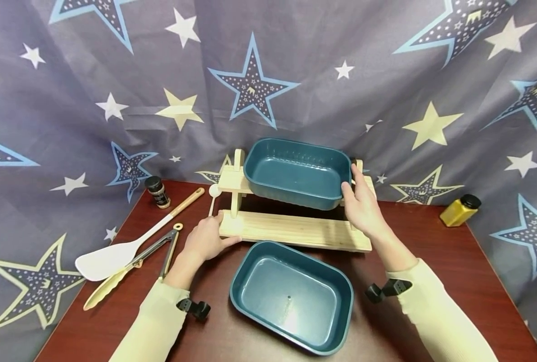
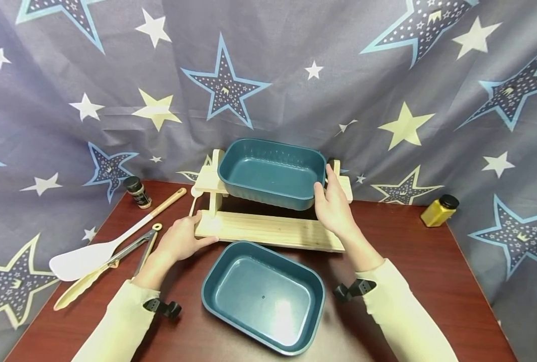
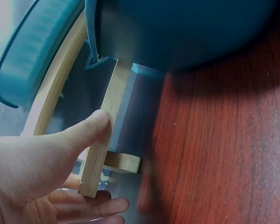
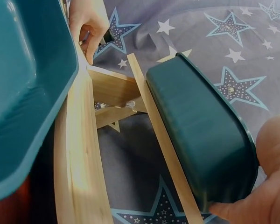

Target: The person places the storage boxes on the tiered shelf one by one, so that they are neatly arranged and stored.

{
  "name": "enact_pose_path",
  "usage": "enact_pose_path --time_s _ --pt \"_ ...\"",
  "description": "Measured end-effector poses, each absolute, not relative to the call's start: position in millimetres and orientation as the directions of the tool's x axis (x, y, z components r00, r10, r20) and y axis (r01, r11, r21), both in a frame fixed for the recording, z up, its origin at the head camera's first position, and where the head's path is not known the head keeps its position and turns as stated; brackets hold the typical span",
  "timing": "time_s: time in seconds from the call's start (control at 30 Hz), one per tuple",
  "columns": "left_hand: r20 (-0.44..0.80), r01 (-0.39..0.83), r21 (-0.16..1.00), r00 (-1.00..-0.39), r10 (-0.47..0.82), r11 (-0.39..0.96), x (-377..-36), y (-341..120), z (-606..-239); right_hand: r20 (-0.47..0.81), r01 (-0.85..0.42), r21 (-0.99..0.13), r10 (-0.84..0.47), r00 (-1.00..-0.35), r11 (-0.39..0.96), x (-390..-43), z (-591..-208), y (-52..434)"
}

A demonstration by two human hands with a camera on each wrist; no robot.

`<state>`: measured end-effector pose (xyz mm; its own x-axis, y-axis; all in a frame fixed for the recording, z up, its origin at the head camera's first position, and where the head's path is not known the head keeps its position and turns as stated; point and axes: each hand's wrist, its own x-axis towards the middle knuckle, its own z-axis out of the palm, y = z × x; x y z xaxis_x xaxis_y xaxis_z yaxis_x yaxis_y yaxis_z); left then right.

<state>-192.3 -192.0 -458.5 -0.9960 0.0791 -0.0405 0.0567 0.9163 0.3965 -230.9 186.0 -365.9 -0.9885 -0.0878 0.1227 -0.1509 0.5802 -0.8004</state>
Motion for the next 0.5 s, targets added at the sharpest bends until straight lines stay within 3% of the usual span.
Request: enact_pose_path --time_s 0.5 --pt "-0.032 0.057 0.389 -0.997 0.076 0.919 -191.2 -192.2 -459.6 0.16 -0.217 -0.83 -0.153 -0.975 0.514 -222.3 -372.1 192.3"
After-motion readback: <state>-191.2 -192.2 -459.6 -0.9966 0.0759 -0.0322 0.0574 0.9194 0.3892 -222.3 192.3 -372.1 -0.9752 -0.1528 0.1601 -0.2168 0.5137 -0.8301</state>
